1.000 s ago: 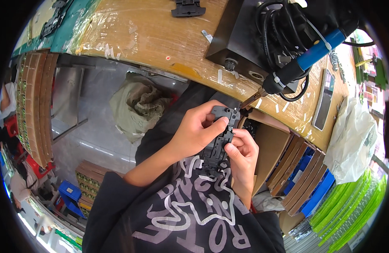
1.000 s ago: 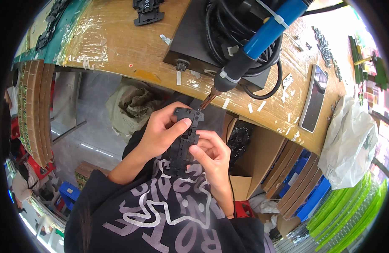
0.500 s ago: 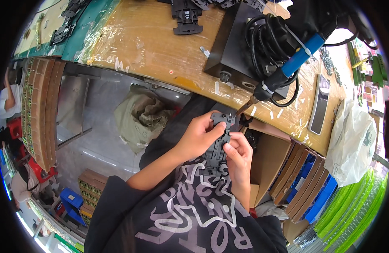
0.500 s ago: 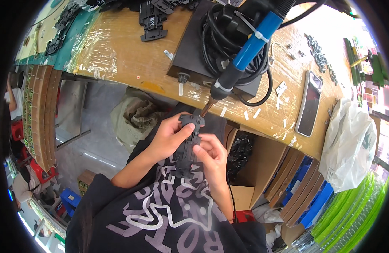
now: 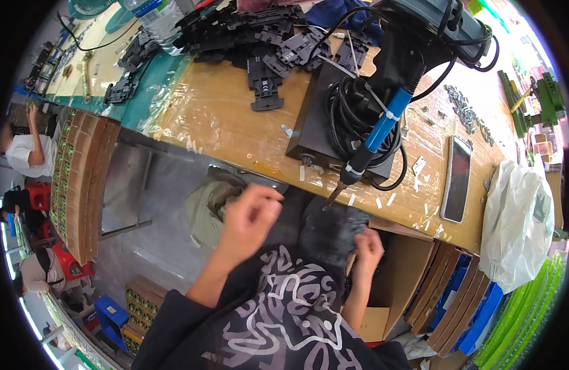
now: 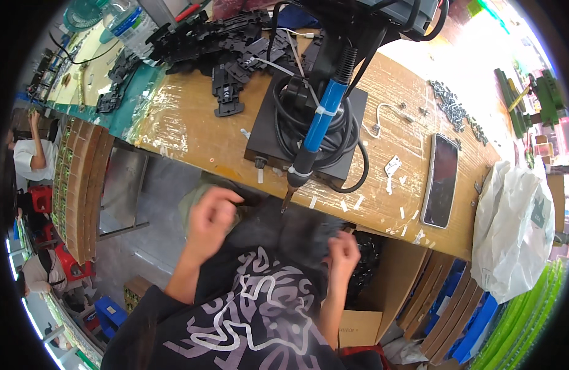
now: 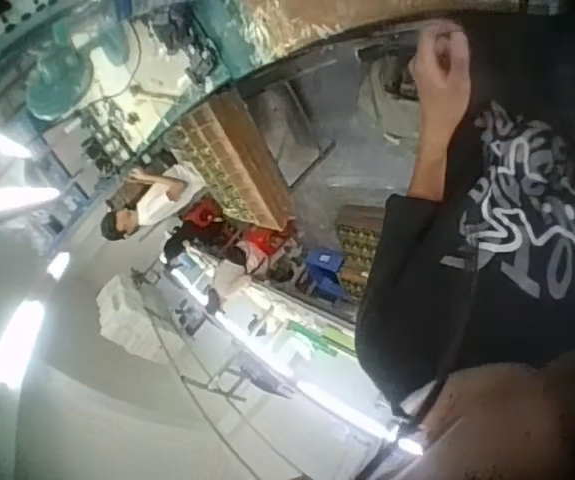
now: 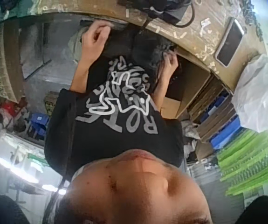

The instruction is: The person assembles small black plastic electronic components by hand at a cluttered workbench. They repeatedly pick up parts, insert small metal pins, and use a soldering iron to secure connections. The person places finished units on the table and retrieves new parts from a cardboard box below the work surface.

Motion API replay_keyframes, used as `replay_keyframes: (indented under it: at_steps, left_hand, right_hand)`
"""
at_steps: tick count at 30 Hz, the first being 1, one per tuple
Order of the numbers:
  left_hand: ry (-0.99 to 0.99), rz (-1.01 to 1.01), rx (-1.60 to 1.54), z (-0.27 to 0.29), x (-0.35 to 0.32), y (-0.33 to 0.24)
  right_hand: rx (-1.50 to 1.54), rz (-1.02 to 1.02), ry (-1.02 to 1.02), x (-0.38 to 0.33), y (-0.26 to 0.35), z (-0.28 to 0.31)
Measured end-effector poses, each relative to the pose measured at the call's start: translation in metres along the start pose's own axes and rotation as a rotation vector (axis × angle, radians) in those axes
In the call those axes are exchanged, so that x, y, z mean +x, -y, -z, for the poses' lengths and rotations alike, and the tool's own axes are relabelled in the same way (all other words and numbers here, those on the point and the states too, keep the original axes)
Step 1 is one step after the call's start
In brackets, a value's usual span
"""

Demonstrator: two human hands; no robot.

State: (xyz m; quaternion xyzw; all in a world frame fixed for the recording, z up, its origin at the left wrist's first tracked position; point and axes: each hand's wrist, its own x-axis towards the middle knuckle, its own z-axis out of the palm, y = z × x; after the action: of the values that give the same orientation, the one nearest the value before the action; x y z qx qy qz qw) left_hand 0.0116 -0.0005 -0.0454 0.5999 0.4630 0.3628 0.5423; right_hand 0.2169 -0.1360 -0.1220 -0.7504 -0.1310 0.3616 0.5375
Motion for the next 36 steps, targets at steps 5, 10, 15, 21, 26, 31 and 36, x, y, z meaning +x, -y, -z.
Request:
replay_keyframes:
  at_steps: [5, 10, 15, 21, 26, 31, 36]
  left_hand:
    - [-0.404, -0.187, 0.118, 0.054, 0.060, -0.020]
    - [-0.732, -0.610, 0.694, 0.095, 0.158, -0.032]
    - [-0.723, -0.614, 0.883, 0.102, 0.202, -0.032]
    - [-0.740, -0.572, 0.774, 0.095, 0.217, -0.034]
    - [-0.819, -0.725, 0.709, 0.083, 0.214, -0.032]
    - [-0.948, -0.755, 0.541, 0.081, 0.204, -0.037]
    - [-1.035, -0.840, 0.217, 0.093, 0.204, -0.031]
  right_hand:
    - [-0.085, 0.029, -0.437, 0.072, -0.127, 0.113]
    - [-0.071, -0.334, -0.632, 0.090, -0.247, 0.179]
    - [0.371, -0.753, -0.577, 0.068, -0.321, 0.180]
    - [0.741, -0.773, -0.713, 0.058, -0.350, 0.177]
    - [0.912, -0.632, -0.803, 0.075, -0.336, 0.189]
    - [0.958, -0.591, -0.835, 0.083, -0.324, 0.188]
    - [1.005, -0.627, -0.871, 0.094, -0.342, 0.188]
